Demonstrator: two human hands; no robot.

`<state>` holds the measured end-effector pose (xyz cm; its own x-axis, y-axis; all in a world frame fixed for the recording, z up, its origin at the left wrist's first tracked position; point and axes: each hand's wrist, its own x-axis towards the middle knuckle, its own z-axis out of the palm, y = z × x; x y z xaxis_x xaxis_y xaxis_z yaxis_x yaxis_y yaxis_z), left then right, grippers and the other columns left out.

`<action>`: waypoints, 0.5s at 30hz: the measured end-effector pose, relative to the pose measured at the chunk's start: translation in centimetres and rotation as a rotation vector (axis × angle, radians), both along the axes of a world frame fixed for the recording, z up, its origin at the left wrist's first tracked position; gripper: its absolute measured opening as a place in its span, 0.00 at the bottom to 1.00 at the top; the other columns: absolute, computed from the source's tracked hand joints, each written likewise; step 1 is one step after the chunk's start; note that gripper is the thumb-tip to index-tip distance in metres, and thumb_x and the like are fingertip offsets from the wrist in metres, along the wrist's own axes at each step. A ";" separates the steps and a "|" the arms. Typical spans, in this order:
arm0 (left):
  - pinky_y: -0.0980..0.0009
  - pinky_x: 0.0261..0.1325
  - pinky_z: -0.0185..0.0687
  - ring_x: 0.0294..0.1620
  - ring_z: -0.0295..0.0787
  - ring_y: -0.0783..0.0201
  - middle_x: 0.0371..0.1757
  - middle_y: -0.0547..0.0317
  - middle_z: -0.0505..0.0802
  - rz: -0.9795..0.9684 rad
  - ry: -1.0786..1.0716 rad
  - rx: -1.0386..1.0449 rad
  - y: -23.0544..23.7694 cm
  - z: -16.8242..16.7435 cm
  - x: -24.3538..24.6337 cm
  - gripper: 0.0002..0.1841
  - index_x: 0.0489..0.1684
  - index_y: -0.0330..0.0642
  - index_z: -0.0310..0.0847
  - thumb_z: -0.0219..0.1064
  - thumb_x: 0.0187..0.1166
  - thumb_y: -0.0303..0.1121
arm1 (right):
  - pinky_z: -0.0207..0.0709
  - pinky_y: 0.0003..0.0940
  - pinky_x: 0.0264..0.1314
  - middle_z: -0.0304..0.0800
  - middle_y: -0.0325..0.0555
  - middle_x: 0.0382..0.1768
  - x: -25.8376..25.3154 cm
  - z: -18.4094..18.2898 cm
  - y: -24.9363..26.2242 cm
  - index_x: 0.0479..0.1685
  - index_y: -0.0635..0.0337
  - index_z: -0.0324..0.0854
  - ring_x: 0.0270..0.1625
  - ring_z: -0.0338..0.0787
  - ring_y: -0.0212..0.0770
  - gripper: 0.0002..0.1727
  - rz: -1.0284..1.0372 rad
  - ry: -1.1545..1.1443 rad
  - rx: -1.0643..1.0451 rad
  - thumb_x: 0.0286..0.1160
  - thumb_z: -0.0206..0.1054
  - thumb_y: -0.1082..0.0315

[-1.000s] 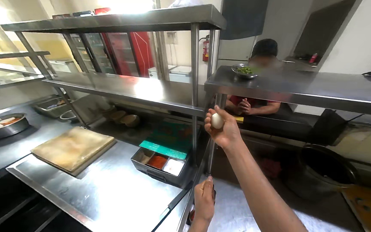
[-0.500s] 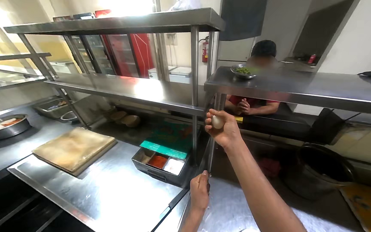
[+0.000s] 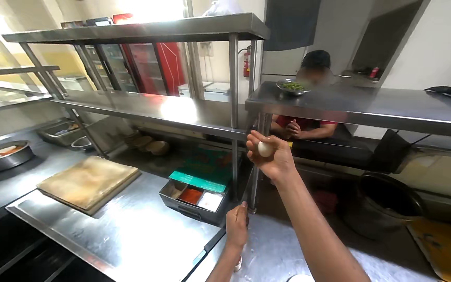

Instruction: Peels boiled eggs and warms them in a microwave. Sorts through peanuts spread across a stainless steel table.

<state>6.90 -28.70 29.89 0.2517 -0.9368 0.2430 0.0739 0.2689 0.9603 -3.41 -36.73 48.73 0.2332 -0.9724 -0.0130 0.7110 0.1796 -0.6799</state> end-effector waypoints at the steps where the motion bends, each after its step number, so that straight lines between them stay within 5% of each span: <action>1: 0.78 0.17 0.60 0.10 0.60 0.78 0.09 0.75 0.66 0.001 0.003 0.003 -0.1 0.0 0.1 0.24 0.09 0.51 0.69 0.47 0.85 0.36 | 0.89 0.31 0.43 0.96 0.50 0.44 -0.1 0.0 0.2 0.60 0.62 0.82 0.41 0.96 0.39 0.18 0.001 -0.011 0.003 0.83 0.52 0.66; 12: 0.78 0.15 0.56 0.08 0.56 0.78 0.08 0.76 0.63 -0.107 0.069 0.028 0.4 0.0 0.7 0.24 0.07 0.54 0.64 0.47 0.85 0.37 | 0.87 0.41 0.64 0.91 0.61 0.58 -1.1 -1.6 1.0 0.69 0.69 0.75 0.59 0.94 0.51 0.23 0.006 -0.206 0.041 0.86 0.45 0.64; 15: 0.79 0.14 0.56 0.08 0.57 0.78 0.08 0.75 0.63 -0.164 0.094 0.033 0.7 -0.5 0.6 0.24 0.08 0.54 0.63 0.46 0.85 0.37 | 0.88 0.42 0.61 0.92 0.61 0.57 -2.0 -4.9 0.3 0.70 0.68 0.74 0.57 0.95 0.52 0.22 -0.105 -0.161 0.060 0.87 0.46 0.64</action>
<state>7.47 -27.99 29.41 0.1147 -0.9743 0.1938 0.2039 0.2140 0.9553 -5.39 -36.43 43.84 0.1340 -0.9901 -0.0429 0.8266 0.1355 -0.5462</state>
